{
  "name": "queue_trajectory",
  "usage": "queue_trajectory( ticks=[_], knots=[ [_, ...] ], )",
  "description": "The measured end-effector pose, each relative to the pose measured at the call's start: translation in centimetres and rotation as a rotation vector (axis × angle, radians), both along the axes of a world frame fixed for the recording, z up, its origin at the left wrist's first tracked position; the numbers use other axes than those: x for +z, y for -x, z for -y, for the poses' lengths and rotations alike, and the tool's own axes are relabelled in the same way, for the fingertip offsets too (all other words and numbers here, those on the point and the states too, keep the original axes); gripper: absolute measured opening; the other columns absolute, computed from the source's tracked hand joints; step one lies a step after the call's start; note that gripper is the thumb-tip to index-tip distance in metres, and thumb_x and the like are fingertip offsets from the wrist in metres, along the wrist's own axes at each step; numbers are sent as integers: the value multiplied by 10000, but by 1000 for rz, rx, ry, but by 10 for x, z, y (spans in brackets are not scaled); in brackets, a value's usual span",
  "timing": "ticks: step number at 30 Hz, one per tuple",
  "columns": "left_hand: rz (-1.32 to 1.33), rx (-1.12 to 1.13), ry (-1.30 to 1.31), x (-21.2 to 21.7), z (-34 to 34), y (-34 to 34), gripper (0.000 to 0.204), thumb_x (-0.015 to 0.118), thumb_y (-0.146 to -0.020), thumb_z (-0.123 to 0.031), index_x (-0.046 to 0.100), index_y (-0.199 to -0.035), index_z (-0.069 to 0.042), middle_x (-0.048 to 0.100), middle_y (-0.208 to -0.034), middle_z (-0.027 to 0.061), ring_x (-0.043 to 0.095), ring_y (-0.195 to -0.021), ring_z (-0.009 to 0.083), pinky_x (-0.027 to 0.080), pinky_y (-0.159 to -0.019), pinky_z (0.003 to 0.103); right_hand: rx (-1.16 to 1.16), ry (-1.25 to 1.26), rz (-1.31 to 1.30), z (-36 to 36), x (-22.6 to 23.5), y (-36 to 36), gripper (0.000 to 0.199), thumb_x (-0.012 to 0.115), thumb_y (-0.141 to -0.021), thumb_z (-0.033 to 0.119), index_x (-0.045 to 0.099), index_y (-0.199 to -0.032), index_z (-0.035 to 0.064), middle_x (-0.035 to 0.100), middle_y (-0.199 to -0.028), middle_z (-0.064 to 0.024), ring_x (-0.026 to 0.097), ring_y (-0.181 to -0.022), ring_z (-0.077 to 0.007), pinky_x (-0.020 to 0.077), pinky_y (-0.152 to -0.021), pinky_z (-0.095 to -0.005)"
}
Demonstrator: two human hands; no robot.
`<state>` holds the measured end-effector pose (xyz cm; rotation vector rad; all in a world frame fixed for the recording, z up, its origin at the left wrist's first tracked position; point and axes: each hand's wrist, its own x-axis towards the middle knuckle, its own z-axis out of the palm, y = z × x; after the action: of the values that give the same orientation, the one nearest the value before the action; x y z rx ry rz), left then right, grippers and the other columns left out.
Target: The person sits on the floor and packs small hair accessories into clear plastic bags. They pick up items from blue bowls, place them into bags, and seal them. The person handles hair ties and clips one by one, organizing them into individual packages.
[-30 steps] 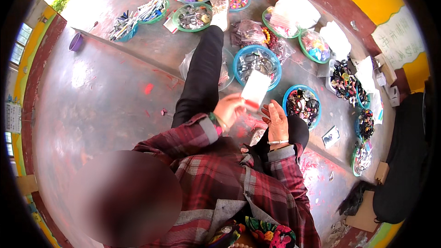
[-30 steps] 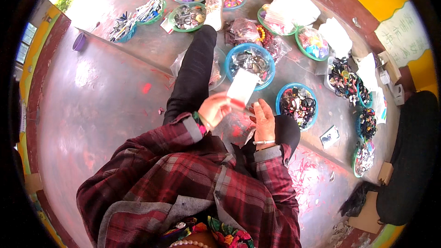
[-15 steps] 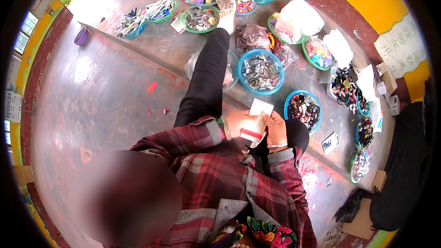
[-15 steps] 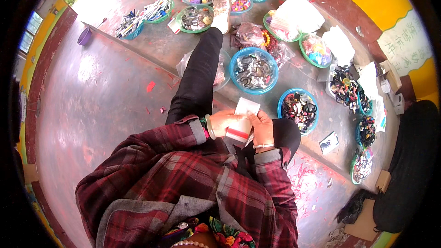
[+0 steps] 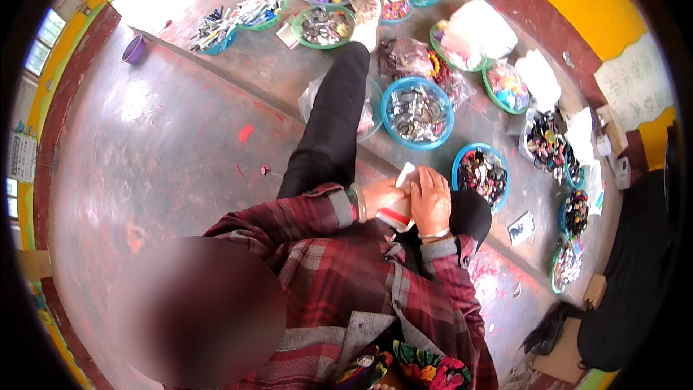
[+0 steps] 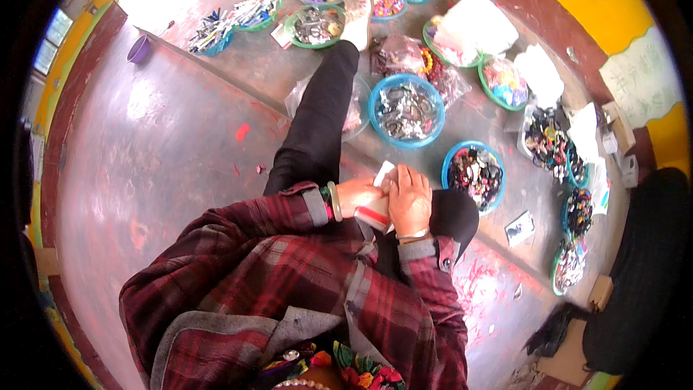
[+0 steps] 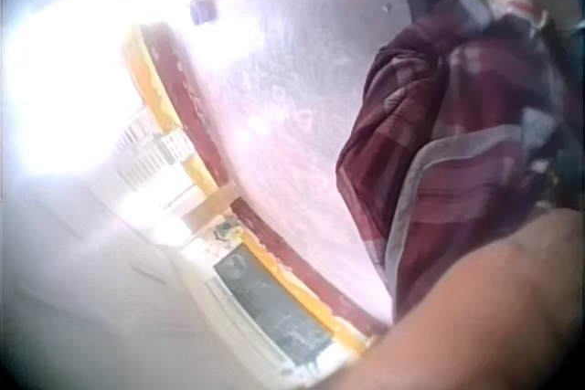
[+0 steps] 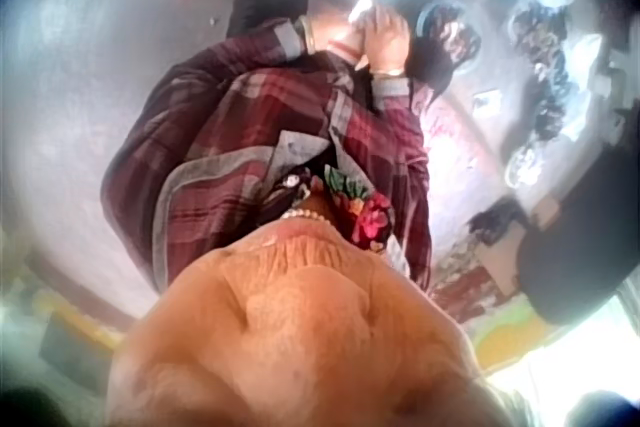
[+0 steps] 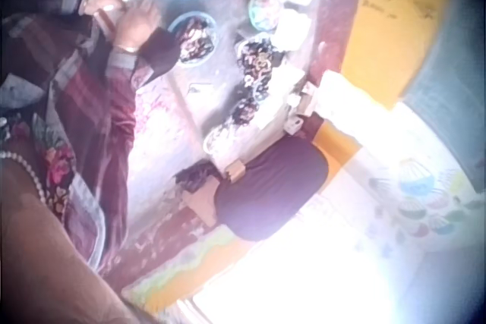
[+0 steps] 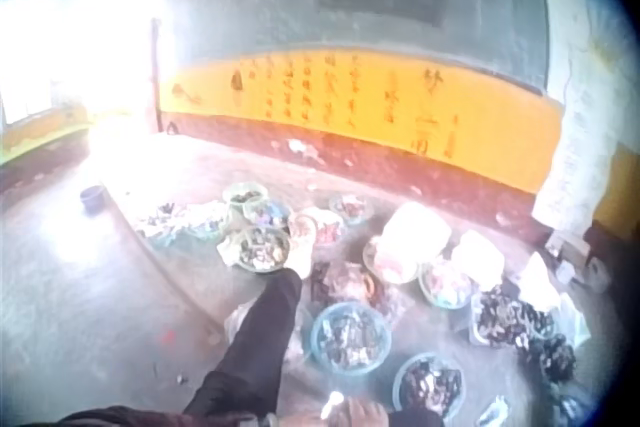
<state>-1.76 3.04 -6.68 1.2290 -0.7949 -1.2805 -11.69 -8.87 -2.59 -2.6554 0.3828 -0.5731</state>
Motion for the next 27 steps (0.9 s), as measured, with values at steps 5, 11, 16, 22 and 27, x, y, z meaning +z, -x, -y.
queue_trajectory(
  ticks=[5, 11, 16, 22, 27],
  knots=[
    [-398, 44, -7, -20, -5, -5, 211, 483, -852, -120, 563, -1002, 5, 605, -945, 97, 591, -857, 181, 474, -732, 307, -17, 151, -74, -4, -13, 0, 414, 518, -767, 156, 475, -1162, 38, 531, -1120, -158, 500, -1036, -322, 404, -846, -428],
    [-744, 197, -172, 20, 1, 2, 282, 491, -858, -83, 478, -1122, 14, 577, -1032, 122, 598, -890, 223, 489, -781, 367, 30, 19, -6, 1, -8, 5, 364, 548, -757, 121, 520, -1111, 42, 527, -1126, -169, 499, -1031, -340, 416, -847, -419],
    [-625, 163, -167, 14, 1, 4, 288, 482, -862, -64, 466, -1137, 22, 578, -1033, 118, 600, -891, 210, 491, -777, 346, -153, -412, 87, 6, -6, 3, 348, 624, -714, 106, 573, -1056, 56, 578, -1014, -141, 549, -920, -306, 447, -789, -368],
    [-610, 59, -155, 6, 1, 6, 277, 486, -852, -48, 486, -1118, 29, 590, -1009, 114, 604, -884, 202, 491, -767, 326, -97, -182, 173, 6, -4, 4, 246, 623, -709, 85, 627, -953, 52, 605, -929, -120, 568, -855, -298, 461, -746, -362],
    [-679, 104, -177, 13, 1, 8, 267, 485, -847, -41, 503, -1106, 21, 588, -1017, 110, 603, -885, 210, 489, -769, 329, -84, 80, 157, 0, 8, 4, 214, 627, -711, 118, 628, -904, 27, 610, -927, -109, 567, -868, -286, 452, -767, -369]
  ],
)
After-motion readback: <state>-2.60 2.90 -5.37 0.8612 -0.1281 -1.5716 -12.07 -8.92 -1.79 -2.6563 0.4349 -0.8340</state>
